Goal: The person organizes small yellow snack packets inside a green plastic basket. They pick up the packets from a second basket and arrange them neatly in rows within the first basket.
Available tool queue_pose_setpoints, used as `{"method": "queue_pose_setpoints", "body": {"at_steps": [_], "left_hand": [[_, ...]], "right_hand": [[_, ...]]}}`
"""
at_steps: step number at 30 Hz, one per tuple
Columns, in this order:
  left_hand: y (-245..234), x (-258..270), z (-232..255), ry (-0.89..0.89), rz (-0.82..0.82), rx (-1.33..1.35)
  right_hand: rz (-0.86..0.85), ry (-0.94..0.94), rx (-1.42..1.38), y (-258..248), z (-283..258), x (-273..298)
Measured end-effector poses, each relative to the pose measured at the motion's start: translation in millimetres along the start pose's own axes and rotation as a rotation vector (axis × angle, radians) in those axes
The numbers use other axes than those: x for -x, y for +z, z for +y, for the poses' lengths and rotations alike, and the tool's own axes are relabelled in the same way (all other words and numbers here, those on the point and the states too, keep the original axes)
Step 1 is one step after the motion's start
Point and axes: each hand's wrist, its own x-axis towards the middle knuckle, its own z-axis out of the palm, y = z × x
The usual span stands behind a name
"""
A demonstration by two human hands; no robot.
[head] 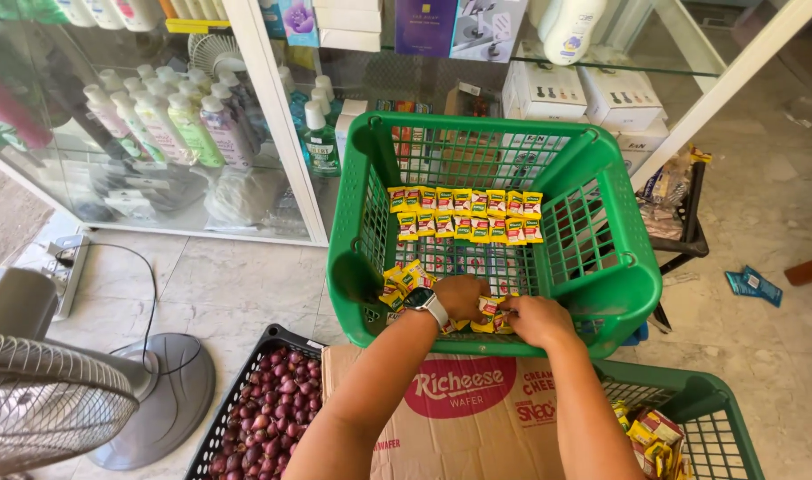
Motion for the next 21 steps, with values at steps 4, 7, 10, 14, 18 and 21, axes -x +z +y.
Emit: {"method": "queue_pose_setpoints", "body": {"at_steps": [4,7,10,14,18,21], "left_hand": [[-2,1,1,-0.002,-0.017,0.002],[-4,2,0,0.014,0.003,0.013],[-5,0,0,-0.016,-0.013,0.023],[-7,0,-1,-0.021,-0.021,0.039],[-11,3,0,-0.013,-0.027,0.079],[-13,4,1,0.006,-0.017,0.088]], "right_hand": [[-0.014,0.013,0.017,-13,-13,7],[-0.025,0.022,0.044,-13,-12,3],[-0.014,0.011,0.057,-9,-8,-3],[0.021,-0.003,0.045,-12,-9,-3],[0.050,0.000,0.038,-11,-8,-7],[0.074,-0.005,0.015,-7,-5,-8]]}}
